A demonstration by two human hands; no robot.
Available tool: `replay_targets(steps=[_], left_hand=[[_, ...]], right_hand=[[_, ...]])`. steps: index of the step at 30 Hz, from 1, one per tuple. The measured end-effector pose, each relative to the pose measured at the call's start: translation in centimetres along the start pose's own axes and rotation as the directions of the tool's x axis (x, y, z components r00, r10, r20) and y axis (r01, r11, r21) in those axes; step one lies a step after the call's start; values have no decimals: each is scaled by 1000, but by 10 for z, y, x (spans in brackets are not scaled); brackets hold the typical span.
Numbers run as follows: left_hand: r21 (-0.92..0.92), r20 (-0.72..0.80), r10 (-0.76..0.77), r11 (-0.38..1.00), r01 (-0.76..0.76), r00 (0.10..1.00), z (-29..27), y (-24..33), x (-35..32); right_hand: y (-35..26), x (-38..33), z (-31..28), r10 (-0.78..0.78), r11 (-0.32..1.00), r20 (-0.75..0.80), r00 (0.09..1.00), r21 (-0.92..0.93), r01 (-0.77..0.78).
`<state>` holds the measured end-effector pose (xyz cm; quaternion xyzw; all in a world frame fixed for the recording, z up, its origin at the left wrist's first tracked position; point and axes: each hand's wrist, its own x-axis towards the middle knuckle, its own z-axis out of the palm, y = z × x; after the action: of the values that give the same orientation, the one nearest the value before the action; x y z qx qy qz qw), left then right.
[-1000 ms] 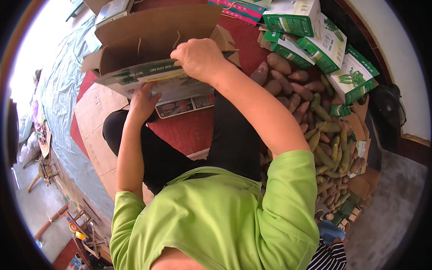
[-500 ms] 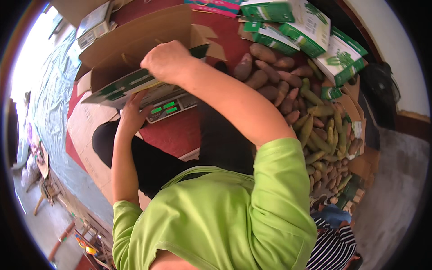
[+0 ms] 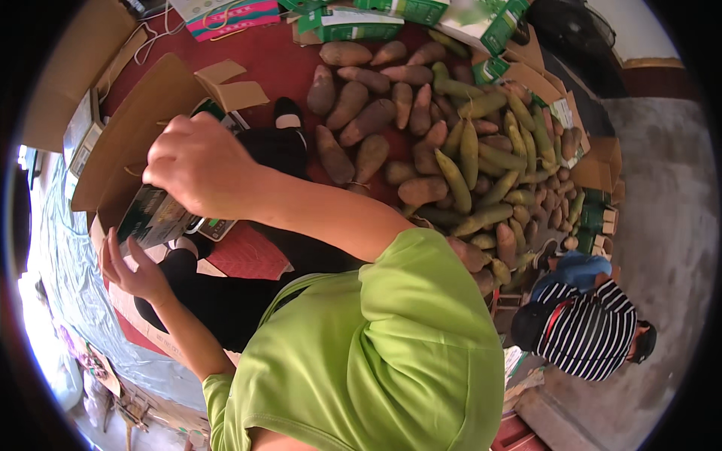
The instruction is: Sorting vegetables from a large pile on the floor into cardboard boxes on a digital scale.
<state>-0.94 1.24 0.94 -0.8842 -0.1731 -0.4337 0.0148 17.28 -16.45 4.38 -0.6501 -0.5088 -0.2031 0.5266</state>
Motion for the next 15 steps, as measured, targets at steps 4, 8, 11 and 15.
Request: replay_targets(steps=[4, 8, 11, 15], left_hand=[[15, 25, -43, 999, 43, 999, -5, -7, 8], [100, 126, 50, 993, -63, 991, -5, -10, 20], [291, 202, 74, 947, -132, 976, -4, -1, 25], [289, 253, 88, 944, -162, 963, 6, -10, 16]], right_hand=[[30, -45, -42, 227, 972, -77, 971, -49, -231], [74, -134, -73, 562, 812, -19, 827, -179, -556], [91, -203, -97, 782, 593, 44, 622, -360, -720], [119, -287, -134, 846, 387, -4, 533, -682, -621]])
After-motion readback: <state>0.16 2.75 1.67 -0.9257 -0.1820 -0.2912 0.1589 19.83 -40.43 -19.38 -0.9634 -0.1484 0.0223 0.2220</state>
